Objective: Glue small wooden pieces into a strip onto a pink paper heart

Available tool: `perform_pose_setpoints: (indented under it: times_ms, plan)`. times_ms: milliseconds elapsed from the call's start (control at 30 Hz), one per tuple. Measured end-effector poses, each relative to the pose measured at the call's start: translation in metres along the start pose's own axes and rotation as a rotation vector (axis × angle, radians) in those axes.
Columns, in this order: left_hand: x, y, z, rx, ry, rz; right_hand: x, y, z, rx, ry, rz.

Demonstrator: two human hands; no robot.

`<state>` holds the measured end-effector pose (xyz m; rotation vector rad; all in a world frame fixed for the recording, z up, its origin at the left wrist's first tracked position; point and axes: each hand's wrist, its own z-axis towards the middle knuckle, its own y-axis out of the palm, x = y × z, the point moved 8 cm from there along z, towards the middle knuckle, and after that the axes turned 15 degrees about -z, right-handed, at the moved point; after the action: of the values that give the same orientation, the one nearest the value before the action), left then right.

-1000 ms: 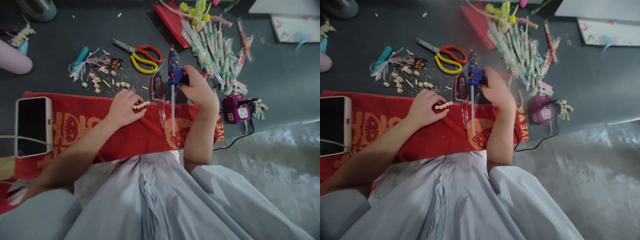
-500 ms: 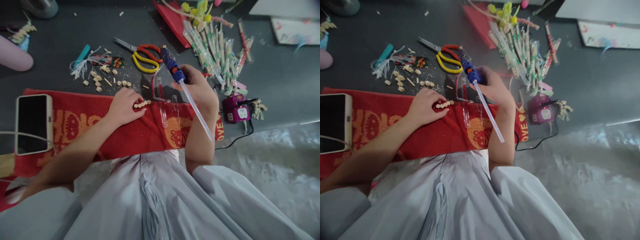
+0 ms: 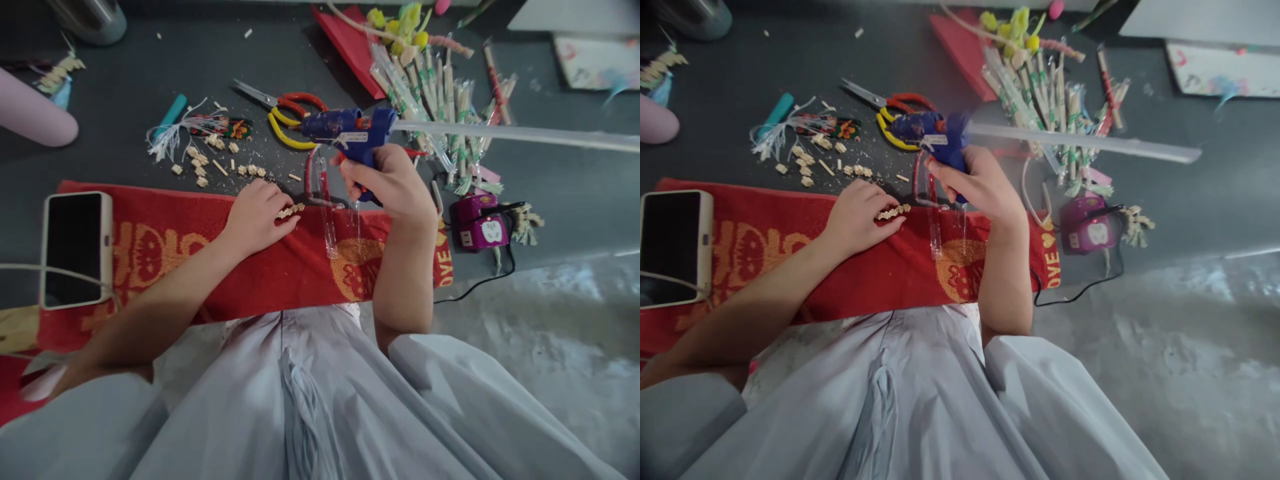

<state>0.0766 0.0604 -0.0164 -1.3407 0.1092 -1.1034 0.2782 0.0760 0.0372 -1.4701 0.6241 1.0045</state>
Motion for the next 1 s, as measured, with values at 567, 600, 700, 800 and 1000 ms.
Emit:
perform_pose_setpoints:
  times_ms: [567,600,700,800,1000]
  plan:
    - [-0.023,-0.044,-0.011,0.433,-0.031,-0.373,-0.007,0.009,-0.008,-0.097,0.054,0.088]
    - [-0.025,-0.047,-0.013,0.475,-0.032,-0.399,-0.010,0.008,-0.009,-0.098,0.042,0.080]
    - [-0.031,-0.052,-0.016,0.570,-0.044,-0.438,-0.018,0.006,-0.011,-0.102,-0.005,0.023]
    - [-0.032,-0.053,-0.017,0.607,-0.025,-0.449,-0.021,0.007,-0.011,-0.116,-0.043,-0.035]
    - [-0.022,-0.058,-0.019,0.572,0.016,-0.416,-0.019,0.011,-0.008,-0.150,-0.035,-0.053]
